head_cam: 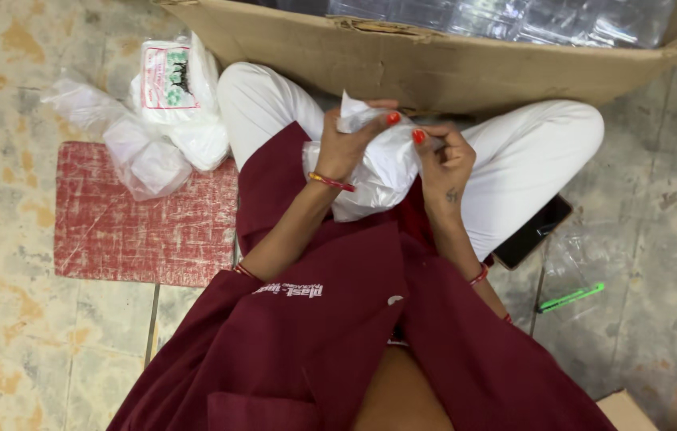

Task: The person sits on the floor and packs white plastic bags into clear plastic containers taken from a cardboard box. They open the bags, place them into the containers, and set the filled containers aside.

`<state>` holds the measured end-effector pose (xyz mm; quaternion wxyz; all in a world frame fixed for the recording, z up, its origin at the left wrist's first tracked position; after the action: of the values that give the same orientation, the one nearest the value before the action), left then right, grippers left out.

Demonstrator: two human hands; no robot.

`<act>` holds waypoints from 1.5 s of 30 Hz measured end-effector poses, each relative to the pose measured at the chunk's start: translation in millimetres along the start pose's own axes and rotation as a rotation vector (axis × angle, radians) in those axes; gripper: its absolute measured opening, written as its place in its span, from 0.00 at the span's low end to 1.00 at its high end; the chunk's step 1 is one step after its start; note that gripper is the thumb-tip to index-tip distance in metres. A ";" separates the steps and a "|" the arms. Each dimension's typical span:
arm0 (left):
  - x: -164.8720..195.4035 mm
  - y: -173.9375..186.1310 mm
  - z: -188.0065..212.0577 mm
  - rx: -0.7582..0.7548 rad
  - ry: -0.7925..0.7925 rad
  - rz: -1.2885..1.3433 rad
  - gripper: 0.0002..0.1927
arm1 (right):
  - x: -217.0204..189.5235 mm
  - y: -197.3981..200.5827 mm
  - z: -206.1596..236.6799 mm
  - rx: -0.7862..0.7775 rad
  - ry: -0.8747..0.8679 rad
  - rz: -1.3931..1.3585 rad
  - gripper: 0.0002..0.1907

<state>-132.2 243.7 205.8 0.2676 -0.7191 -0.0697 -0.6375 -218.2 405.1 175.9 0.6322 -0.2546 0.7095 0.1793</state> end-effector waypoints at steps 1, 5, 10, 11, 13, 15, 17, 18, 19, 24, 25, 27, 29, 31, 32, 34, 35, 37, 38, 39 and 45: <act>-3.8 0.7 -1.7 0.012 0.002 0.024 0.11 | -2.4 -2.4 -1.8 0.007 0.004 -0.009 0.08; -18.1 5.3 -0.8 0.057 0.036 0.102 0.11 | -11.2 -4.6 -3.9 0.025 0.019 -0.033 0.10; -48.4 13.7 -2.7 0.131 0.092 0.116 0.12 | -13.8 -4.8 0.7 -0.002 -0.024 0.008 0.13; -56.3 14.5 -5.2 0.159 0.102 0.097 0.14 | -12.8 -7.5 0.0 -0.026 -0.014 0.011 0.13; -70.8 21.5 -6.8 0.231 0.155 0.082 0.17 | -6.6 -12.6 0.6 -0.044 -0.010 -0.034 0.13; -84.7 24.1 -7.2 0.290 0.239 0.104 0.21 | 3.3 -17.9 -5.9 -0.064 0.015 -0.143 0.12; -93.8 26.9 -6.1 0.335 0.331 0.190 0.22 | 14.0 -17.2 -5.7 -0.046 0.039 -0.305 0.10; -96.2 28.1 -4.4 0.349 0.387 0.226 0.22 | 21.2 -12.7 -5.9 -0.014 -0.011 -0.435 0.09; -96.2 22.3 -4.7 0.245 0.399 0.378 0.22 | 27.4 -7.3 -6.0 0.024 -0.059 -0.570 0.08; -73.6 12.2 -0.4 0.032 0.511 0.760 0.21 | 20.4 26.1 -24.7 -0.130 -0.141 -1.276 0.10; -65.6 10.7 -3.1 0.008 0.505 0.763 0.18 | 19.3 36.4 -30.4 -0.043 -0.161 -1.252 0.11; -47.8 4.1 -13.6 -0.041 0.479 0.769 0.14 | 9.2 53.6 -47.4 0.003 -0.150 -1.238 0.19; -23.1 4.3 -44.0 -0.108 0.354 0.336 0.13 | -8.9 73.7 -63.0 -0.067 -0.109 -1.260 0.34; 9.2 -3.0 -87.6 -0.222 0.064 -0.038 0.12 | -29.9 81.9 -96.7 -0.241 0.127 -1.078 0.34; 27.8 -11.6 -113.9 -0.312 -0.163 -0.196 0.11 | -33.4 92.6 -115.7 -0.136 0.158 -0.832 0.32; 44.2 -24.3 -174.2 -0.310 -0.298 -0.363 0.10 | -50.4 111.4 -166.8 -0.002 0.314 -0.334 0.25; 41.6 -28.9 -198.6 -0.220 -0.276 -0.561 0.10 | -61.1 114.7 -189.5 0.028 0.441 -0.092 0.20; 35.8 -32.8 -243.7 -0.092 -0.232 -0.857 0.11 | -57.7 116.2 -223.7 0.095 0.328 0.218 0.21; 30.3 -36.2 -263.0 -0.057 -0.208 -0.953 0.14 | -50.7 111.5 -235.9 0.134 0.261 0.346 0.22; 23.1 -36.7 -276.7 -0.028 -0.178 -1.049 0.17 | -52.3 105.4 -241.5 0.136 0.384 0.473 0.22; -6.8 -32.5 -281.1 0.023 -0.412 -0.917 0.14 | -30.9 105.7 -235.7 0.149 0.543 0.712 0.20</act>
<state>-395.0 139.7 221.3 -0.0514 -0.7224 -0.4369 -0.5334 -468.0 358.6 231.5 0.3388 0.0136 0.9039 0.2609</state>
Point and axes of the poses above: each hand's wrist, its own z-axis away from the middle knuckle, its own y-axis out of the back of the hand, x = y × z, the point moved 5 cm from there along -z, towards the middle knuckle, and after that the axes turned 6 degrees about -x, right-handed, at the moved point
